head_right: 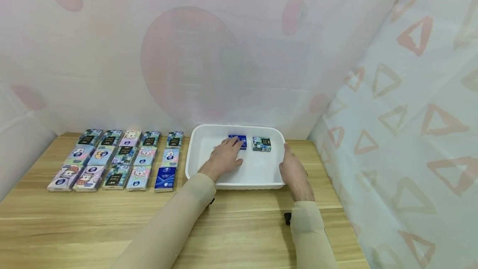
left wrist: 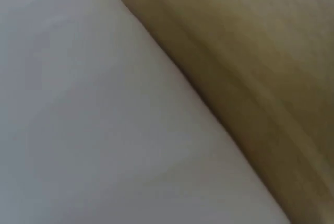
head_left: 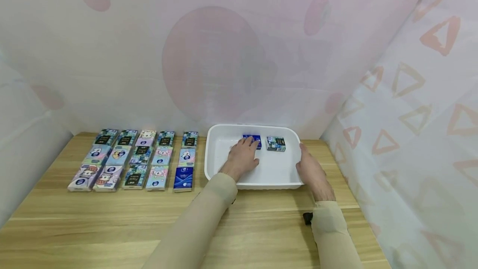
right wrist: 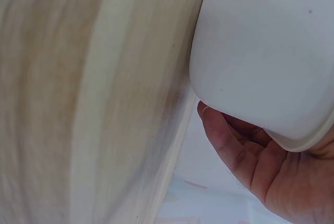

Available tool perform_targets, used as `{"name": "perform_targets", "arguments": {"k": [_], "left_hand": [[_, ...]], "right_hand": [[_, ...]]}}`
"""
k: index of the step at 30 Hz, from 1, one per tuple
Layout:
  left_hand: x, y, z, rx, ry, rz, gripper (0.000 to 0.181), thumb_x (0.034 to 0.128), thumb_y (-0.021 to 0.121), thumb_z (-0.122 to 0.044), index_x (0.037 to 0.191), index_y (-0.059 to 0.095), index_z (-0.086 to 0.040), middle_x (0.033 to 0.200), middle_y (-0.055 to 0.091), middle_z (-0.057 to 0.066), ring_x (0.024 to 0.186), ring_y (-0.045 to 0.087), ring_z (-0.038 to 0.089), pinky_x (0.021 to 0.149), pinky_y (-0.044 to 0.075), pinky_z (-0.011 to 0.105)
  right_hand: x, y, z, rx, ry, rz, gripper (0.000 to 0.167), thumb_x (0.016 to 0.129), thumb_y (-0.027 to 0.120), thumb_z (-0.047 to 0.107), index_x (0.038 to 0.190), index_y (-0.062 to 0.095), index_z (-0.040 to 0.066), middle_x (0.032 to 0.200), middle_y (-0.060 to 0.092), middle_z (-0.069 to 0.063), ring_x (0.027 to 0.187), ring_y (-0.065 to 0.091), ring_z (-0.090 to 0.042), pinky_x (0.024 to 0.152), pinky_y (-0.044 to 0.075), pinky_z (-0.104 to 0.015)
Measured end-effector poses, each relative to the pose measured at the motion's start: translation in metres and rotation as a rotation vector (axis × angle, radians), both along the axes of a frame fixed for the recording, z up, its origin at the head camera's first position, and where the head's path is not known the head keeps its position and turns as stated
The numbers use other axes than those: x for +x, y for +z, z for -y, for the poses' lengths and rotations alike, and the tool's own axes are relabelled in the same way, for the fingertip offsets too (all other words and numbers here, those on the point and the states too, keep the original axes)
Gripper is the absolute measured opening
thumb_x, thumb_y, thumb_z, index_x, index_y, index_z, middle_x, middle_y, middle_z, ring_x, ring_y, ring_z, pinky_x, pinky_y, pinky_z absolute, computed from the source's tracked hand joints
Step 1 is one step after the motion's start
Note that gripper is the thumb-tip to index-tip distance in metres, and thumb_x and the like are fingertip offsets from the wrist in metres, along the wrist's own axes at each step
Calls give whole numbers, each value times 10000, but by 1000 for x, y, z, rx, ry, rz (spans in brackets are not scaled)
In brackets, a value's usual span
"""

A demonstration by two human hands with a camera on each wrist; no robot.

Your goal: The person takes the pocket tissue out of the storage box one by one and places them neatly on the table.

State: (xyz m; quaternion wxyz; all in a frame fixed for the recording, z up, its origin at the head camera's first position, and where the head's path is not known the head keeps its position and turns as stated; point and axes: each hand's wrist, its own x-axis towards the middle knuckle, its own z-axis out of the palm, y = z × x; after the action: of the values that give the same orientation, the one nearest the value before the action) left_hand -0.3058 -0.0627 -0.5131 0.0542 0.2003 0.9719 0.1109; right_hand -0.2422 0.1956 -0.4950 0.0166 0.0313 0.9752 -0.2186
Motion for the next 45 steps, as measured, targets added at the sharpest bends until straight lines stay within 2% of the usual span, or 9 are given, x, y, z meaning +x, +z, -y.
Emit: {"name": "perform_targets", "arguments": {"k": [4, 7, 10, 17, 27, 38, 40, 43, 45], "left_hand": [[-1, -2, 2, 9, 8, 27, 797, 1159, 704, -444, 1833, 401, -144, 1939, 341, 144, 1813, 337, 385, 1472, 365, 583], [11, 18, 4, 5, 15, 59, 769, 1167, 709, -381, 1822, 413, -108, 1939, 335, 156, 1819, 326, 386, 1488, 333, 575], [12, 18, 5, -6, 16, 46, 743, 1167, 708, -361, 1807, 437, -97, 1926, 367, 155, 1801, 366, 380, 1474, 361, 576], [-16, -18, 1, 33, 23, -67, 654, 1112, 776, -379, 1678, 604, -102, 1749, 608, 130, 1594, 602, 374, 1255, 614, 597], [4, 15, 3, 9, 23, -118, 494, 1122, 789, -342, 1546, 712, -100, 1510, 744, 118, 1382, 683, 335, 1101, 670, 518], [9, 18, 7, 84, -3, -66, 409, 1077, 870, -246, 1431, 746, -82, 1347, 798, 132, 1289, 703, 346, 1129, 665, 529], [6, 15, 6, 92, -5, -53, 408, 1063, 886, -213, 1420, 744, -77, 1344, 795, 146, 1276, 705, 355, 1107, 676, 533], [-16, -19, 6, 89, -26, -103, 376, 1043, 908, -260, 1358, 757, -119, 1307, 794, 111, 1238, 708, 311, 1031, 692, 470], [-21, -23, 6, 92, -36, -106, 340, 1020, 929, -262, 1288, 764, -135, 1272, 787, 94, 1207, 707, 297, 1006, 694, 464]], "right_hand": [[0, 1, 0, 2, -1, 1, 751, 1132, 516, -40, 1815, 207, -90, 1517, 664, -457, 1053, 793, -416, 908, 707, -566], [0, 0, -1, 6, -3, 1, 754, 1129, 520, -40, 1814, 208, -91, 1491, 678, -456, 1036, 793, -408, 896, 708, -562], [-1, -1, -1, 9, -5, 6, 754, 1130, 524, -39, 1814, 210, -91, 1507, 669, -456, 1048, 789, -406, 912, 707, -567], [-1, -1, 0, -1, -22, 21, 753, 1133, 510, -35, 1822, 208, -77, 1585, 626, -447, 1099, 783, -411, 960, 705, -583], [-2, 0, -1, 2, -17, 20, 747, 1141, 514, -28, 1821, 211, -80, 1595, 622, -446, 1122, 783, -416, 980, 704, -591], [0, 0, 0, -6, -8, 9, 747, 1135, 512, -42, 1818, 212, -83, 1587, 626, -450, 1121, 794, -421, 974, 711, -592], [0, 0, 1, -5, -8, 8, 746, 1135, 513, -43, 1817, 215, -83, 1581, 630, -450, 1117, 795, -421, 969, 713, -590], [1, 0, 0, -5, -5, 2, 746, 1132, 512, -46, 1816, 217, -83, 1574, 636, -450, 1104, 795, -419, 955, 713, -587], [1, 0, 0, -4, -4, -1, 746, 1130, 509, -45, 1815, 217, -83, 1578, 634, -449, 1105, 793, -421, 954, 711, -588]]}}
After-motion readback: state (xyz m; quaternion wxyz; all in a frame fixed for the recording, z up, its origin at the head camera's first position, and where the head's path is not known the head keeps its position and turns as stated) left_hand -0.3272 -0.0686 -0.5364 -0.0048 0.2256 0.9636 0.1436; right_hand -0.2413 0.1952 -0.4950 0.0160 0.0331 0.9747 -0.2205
